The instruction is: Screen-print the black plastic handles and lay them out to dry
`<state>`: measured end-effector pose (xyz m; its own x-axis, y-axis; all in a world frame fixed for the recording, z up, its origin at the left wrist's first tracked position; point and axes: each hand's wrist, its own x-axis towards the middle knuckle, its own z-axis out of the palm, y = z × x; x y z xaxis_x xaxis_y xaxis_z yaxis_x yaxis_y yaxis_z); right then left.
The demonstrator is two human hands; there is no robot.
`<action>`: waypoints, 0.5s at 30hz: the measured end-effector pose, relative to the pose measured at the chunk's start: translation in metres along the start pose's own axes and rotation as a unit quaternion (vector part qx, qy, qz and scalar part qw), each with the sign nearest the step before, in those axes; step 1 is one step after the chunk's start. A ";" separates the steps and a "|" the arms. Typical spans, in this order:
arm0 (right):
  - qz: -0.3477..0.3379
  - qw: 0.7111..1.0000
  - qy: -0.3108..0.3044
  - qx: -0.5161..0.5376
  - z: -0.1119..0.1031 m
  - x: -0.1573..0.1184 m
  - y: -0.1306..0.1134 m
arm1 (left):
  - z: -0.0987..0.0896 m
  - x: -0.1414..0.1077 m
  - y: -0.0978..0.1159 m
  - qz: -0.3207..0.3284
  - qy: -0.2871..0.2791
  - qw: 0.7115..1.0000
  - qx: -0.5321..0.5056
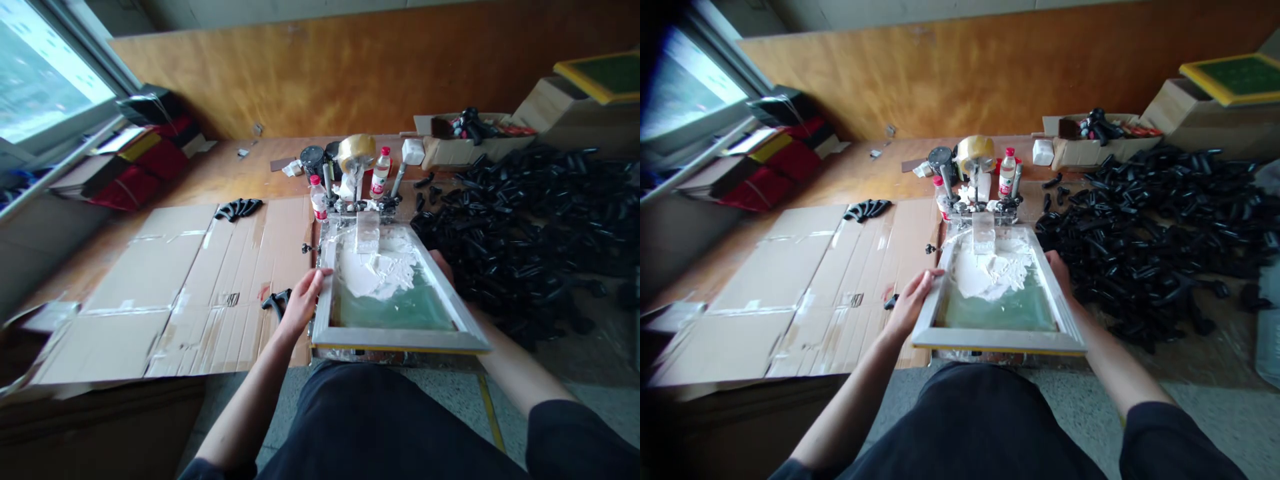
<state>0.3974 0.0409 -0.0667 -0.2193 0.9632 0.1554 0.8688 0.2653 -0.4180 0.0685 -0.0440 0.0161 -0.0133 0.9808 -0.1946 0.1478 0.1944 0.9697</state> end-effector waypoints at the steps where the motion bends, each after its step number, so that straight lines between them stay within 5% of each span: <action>1: 0.034 0.999 0.032 -0.002 -0.007 0.008 0.005 | 0.001 -0.003 -0.016 -0.026 -0.004 1.000 0.015; 3: 0.063 0.992 0.105 -0.006 -0.015 0.025 -0.003 | 0.006 -0.004 -0.046 -0.053 0.002 0.997 0.052; 6: -0.033 0.991 0.130 -0.014 -0.011 0.050 -0.046 | 0.013 0.004 -0.075 -0.067 0.018 0.989 0.127; 10: -0.103 0.992 -0.025 -0.064 0.005 0.052 -0.100 | 0.015 0.013 -0.089 -0.082 0.022 0.979 0.185; 15: -0.201 0.967 -0.098 -0.121 0.018 0.001 -0.113 | 0.012 0.013 -0.091 -0.094 0.021 0.979 0.182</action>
<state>0.2912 0.0129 -0.0352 -0.6209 0.7799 0.0788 0.7686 0.6255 -0.1340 0.0665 -0.0490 -0.0768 -0.1140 0.9292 -0.3516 0.4804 0.3613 0.7992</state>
